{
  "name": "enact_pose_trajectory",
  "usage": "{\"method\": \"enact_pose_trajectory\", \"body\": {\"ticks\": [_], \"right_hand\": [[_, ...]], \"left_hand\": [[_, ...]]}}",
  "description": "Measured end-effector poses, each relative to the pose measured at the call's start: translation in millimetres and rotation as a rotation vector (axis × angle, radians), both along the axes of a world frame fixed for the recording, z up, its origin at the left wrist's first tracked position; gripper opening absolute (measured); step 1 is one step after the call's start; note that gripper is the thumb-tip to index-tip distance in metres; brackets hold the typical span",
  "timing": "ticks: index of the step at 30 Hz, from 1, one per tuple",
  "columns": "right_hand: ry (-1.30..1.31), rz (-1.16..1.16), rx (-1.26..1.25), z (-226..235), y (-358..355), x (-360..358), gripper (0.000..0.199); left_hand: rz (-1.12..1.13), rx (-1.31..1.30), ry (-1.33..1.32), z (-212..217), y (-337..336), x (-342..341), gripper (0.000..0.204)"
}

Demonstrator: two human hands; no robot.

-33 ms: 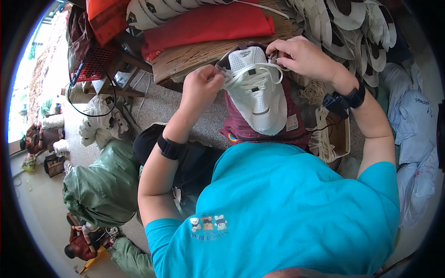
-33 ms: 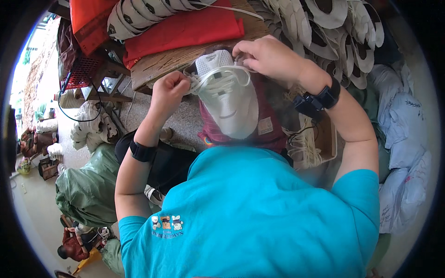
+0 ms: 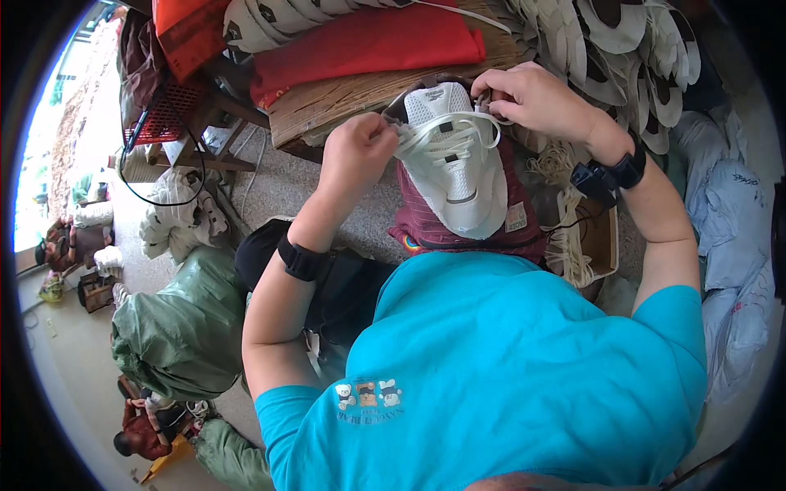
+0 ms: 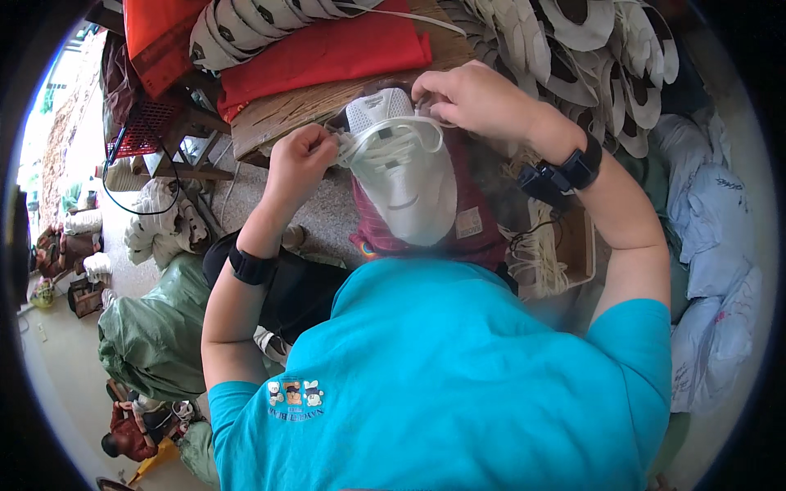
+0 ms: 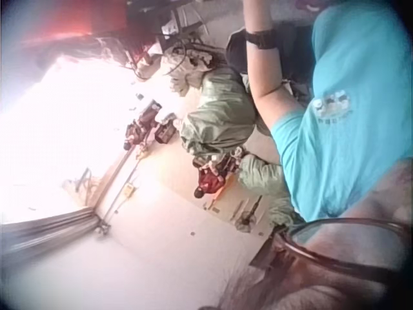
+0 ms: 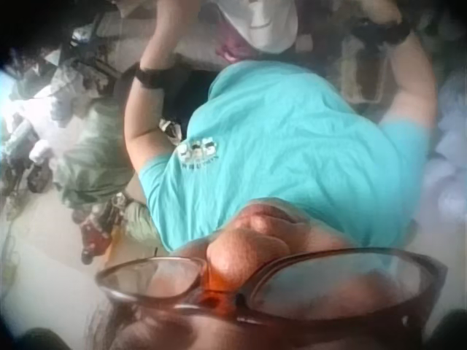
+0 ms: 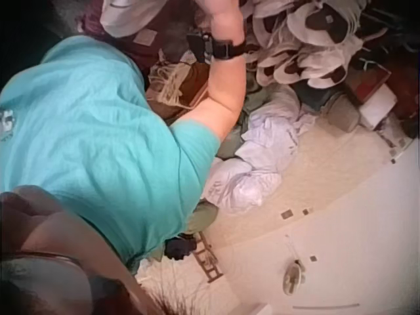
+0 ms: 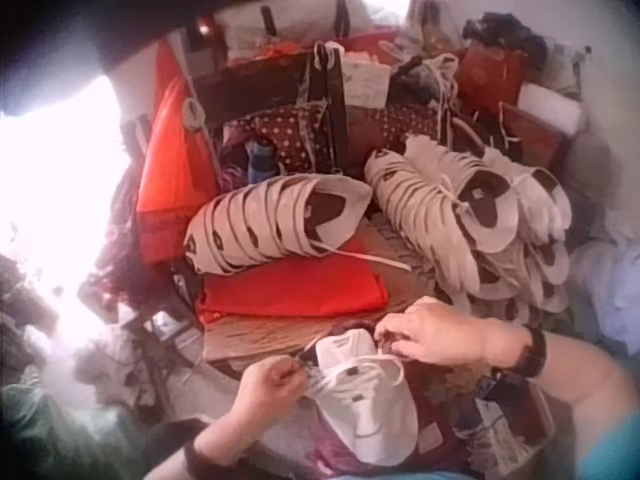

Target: The person threads a white shoelace through the eyelets of a white shoe held in their lap. They pull the lace through the holes and adjust the tension repeatedly, working on the shoe while sitting on the floor.

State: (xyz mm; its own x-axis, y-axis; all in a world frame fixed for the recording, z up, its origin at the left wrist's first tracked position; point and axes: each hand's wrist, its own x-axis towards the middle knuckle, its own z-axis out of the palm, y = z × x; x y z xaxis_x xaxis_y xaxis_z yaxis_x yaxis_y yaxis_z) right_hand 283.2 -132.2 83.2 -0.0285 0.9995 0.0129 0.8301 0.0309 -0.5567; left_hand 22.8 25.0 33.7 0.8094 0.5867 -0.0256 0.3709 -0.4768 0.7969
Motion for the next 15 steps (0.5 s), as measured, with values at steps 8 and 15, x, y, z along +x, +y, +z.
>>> {"method": "enact_pose_trajectory", "body": {"ticks": [8, 15], "right_hand": [[0.216, 0.003, -0.407, 9.0, 26.7, 16.5, 0.016], [0.236, -0.036, -0.426, 9.0, 38.1, 16.8, 0.030]], "left_hand": [[-0.314, 0.220, -0.061, 22.3, 36.6, 5.3, 0.027], [-0.249, 0.065, 0.042, 18.5, 33.4, 19.1, 0.017]]}}
